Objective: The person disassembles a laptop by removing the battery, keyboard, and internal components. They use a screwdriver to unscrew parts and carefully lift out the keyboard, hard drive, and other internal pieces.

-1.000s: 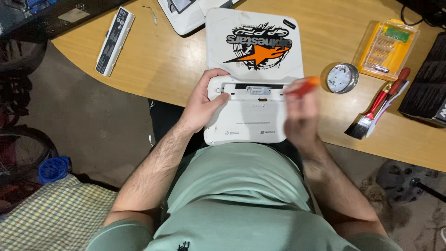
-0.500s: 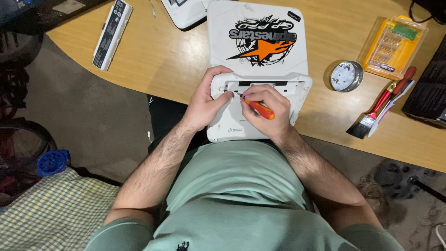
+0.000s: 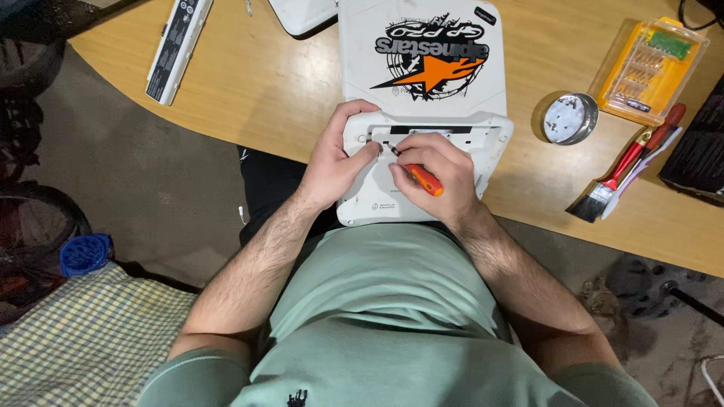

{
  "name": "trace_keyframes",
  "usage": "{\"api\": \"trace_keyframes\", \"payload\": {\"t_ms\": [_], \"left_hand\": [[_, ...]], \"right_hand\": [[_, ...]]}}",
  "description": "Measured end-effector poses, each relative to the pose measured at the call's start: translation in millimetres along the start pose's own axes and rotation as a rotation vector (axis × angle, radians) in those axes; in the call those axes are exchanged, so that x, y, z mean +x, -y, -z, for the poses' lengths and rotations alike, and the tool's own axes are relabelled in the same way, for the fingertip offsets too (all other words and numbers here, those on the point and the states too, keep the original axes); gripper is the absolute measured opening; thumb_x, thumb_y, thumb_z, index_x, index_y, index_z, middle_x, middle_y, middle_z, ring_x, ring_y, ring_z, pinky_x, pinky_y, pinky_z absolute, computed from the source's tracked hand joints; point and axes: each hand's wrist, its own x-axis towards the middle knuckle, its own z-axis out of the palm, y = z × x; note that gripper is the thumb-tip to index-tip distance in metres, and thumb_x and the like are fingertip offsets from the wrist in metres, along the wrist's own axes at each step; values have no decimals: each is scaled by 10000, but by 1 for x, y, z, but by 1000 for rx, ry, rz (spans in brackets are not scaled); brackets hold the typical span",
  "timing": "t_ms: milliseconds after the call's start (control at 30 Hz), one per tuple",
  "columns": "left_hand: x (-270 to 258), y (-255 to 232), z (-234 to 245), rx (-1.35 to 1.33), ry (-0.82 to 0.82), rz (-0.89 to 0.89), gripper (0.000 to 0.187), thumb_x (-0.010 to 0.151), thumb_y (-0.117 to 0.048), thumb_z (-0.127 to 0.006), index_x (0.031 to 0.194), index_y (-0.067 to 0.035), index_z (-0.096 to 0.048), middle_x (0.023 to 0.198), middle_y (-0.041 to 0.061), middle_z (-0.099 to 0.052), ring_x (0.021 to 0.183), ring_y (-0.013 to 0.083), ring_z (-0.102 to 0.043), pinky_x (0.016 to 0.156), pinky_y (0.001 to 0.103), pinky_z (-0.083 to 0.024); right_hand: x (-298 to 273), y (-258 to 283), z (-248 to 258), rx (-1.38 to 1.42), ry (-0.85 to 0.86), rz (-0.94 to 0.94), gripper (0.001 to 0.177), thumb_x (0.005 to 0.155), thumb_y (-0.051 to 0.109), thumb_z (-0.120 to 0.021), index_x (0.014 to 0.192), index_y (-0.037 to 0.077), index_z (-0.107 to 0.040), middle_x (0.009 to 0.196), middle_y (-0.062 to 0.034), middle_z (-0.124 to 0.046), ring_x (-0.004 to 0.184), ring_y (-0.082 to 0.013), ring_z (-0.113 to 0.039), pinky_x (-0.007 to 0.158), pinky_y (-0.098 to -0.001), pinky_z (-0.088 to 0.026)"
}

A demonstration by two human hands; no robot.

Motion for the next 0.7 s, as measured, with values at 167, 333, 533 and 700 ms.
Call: {"api": "trace_keyframes", "payload": {"t_ms": [167, 333, 533, 700], "left_hand": [[-2, -2, -6, 22, -41, -40, 537, 1079, 11, -809, 1578, -146, -684, 1401, 64, -724, 1326, 144, -671, 1209, 432, -635], [-5, 0, -7, 52, -35, -43, 580, 1053, 55, -766, 1591, -145, -681, 1404, 63, -708, 1358, 168, -651, 1243, 459, -600], [-5, 0, -8, 78, -30, -38, 601, 1047, 72, -726, 1605, -145, -680, 1415, 66, -715, 1380, 184, -654, 1268, 483, -583], [-5, -3, -8, 128, -40, -22, 604, 1031, 46, -744, 1594, -164, -689, 1392, 79, -727, 1354, 195, -664, 1256, 498, -583]], "right_hand": [[1, 7, 0, -104, -14, 44, 167, 1046, -44, -939, 1149, 69, -873, 1182, -112, -888, 1027, -359, -886, 899, -488, -735], [-3, 7, 5, -236, 27, 129, 162, 1069, -52, -943, 1176, 43, -867, 1175, -132, -898, 1048, -358, -893, 917, -487, -744], [-11, -5, -1, -233, -44, 226, 94, 1090, -29, -941, 1105, 50, -892, 1201, -114, -922, 1028, -341, -908, 863, -452, -750], [-6, 4, -5, -218, -95, 201, 117, 1056, -56, -961, 1109, 38, -915, 1149, -123, -924, 972, -351, -909, 801, -473, -755]]}}
